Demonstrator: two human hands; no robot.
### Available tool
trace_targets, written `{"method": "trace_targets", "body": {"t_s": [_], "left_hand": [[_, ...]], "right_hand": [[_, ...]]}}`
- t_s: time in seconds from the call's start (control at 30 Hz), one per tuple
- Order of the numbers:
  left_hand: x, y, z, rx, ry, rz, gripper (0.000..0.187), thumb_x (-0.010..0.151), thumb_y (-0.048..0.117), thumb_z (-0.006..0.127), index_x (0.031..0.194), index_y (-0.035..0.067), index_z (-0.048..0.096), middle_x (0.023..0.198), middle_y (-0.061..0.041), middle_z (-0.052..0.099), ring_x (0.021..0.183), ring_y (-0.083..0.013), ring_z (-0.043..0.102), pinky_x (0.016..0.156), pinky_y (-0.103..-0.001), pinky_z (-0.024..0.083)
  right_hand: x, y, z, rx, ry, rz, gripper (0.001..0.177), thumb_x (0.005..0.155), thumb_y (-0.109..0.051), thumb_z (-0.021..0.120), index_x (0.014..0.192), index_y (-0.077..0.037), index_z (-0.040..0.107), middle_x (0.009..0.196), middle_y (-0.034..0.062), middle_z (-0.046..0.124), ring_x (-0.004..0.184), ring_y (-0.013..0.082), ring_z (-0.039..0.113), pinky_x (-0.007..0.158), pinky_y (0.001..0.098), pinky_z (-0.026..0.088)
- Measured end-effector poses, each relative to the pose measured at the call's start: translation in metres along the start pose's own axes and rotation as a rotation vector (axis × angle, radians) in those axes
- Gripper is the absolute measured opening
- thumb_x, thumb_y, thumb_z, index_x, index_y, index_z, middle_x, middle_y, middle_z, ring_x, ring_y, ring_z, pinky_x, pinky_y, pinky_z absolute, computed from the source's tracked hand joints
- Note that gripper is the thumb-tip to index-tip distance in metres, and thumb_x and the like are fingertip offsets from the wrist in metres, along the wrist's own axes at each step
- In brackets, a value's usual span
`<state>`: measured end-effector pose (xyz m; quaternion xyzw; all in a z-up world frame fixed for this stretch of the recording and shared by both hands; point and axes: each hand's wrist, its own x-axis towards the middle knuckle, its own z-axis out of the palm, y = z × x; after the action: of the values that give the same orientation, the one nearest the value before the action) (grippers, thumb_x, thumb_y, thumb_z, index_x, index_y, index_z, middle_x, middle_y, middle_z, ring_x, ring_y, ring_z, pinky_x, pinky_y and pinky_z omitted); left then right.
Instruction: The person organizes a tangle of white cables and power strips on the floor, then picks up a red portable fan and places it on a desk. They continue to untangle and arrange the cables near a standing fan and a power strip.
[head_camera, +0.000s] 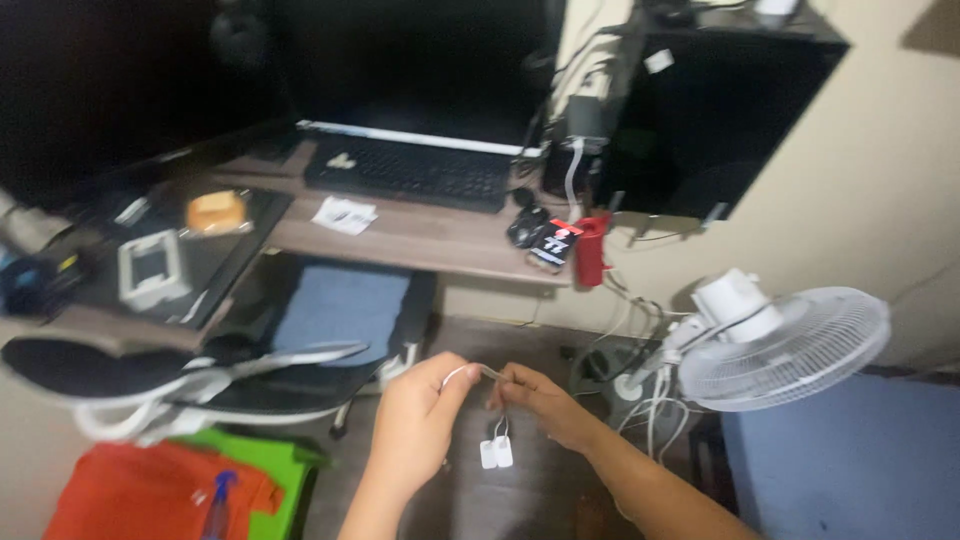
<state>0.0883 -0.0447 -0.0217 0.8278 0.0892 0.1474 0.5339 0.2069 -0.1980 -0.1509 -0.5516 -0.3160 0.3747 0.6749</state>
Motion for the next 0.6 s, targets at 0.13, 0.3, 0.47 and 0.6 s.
{"method": "trace_targets", "body": {"t_s": [0.13, 0.3, 0.47, 0.6], "left_hand": [[0.022, 0.002, 0.026, 0.068, -0.115, -0.088, 0.024, 0.080, 0.026, 0.050, 0.074, 0.006, 0.060, 0.055, -0.010, 0.053, 0.052, -0.0160, 0.050, 0.051, -0.029, 0.040], [0.053, -0.003, 0.072, 0.003, -0.174, -0.068, 0.026, 0.082, 0.027, 0.047, 0.078, 0.005, 0.059, 0.056, -0.010, 0.052, 0.053, -0.0172, 0.049, 0.053, -0.029, 0.040], [0.085, -0.012, 0.128, 0.030, -0.167, 0.040, 0.026, 0.082, 0.027, 0.047, 0.077, 0.005, 0.060, 0.064, -0.008, 0.060, 0.061, -0.0140, 0.057, 0.060, -0.027, 0.044], [0.114, -0.015, 0.182, 0.054, -0.189, -0.139, 0.027, 0.082, 0.029, 0.047, 0.079, 0.006, 0.061, 0.062, -0.010, 0.060, 0.061, -0.0167, 0.055, 0.061, -0.027, 0.045]], "right_hand": [[-0.007, 0.009, -0.041, 0.035, 0.210, -0.095, 0.019, 0.087, -0.024, 0.050, 0.080, -0.007, 0.046, 0.074, 0.0004, 0.046, 0.074, 0.0109, 0.044, 0.072, 0.0254, 0.036], [-0.014, 0.015, -0.088, 0.060, 0.302, -0.111, 0.015, 0.085, -0.021, 0.050, 0.079, -0.008, 0.045, 0.075, -0.0009, 0.042, 0.076, 0.0115, 0.044, 0.074, 0.0243, 0.037], [-0.017, 0.002, -0.144, -0.343, 0.267, -0.085, 0.016, 0.087, -0.020, 0.044, 0.081, -0.006, 0.049, 0.077, 0.0030, 0.046, 0.078, 0.0132, 0.046, 0.074, 0.0246, 0.037], [-0.031, -0.024, -0.191, -0.769, 0.270, -0.149, 0.014, 0.088, -0.017, 0.044, 0.086, -0.006, 0.053, 0.082, 0.0068, 0.048, 0.084, 0.0204, 0.047, 0.075, 0.0302, 0.039]]}}
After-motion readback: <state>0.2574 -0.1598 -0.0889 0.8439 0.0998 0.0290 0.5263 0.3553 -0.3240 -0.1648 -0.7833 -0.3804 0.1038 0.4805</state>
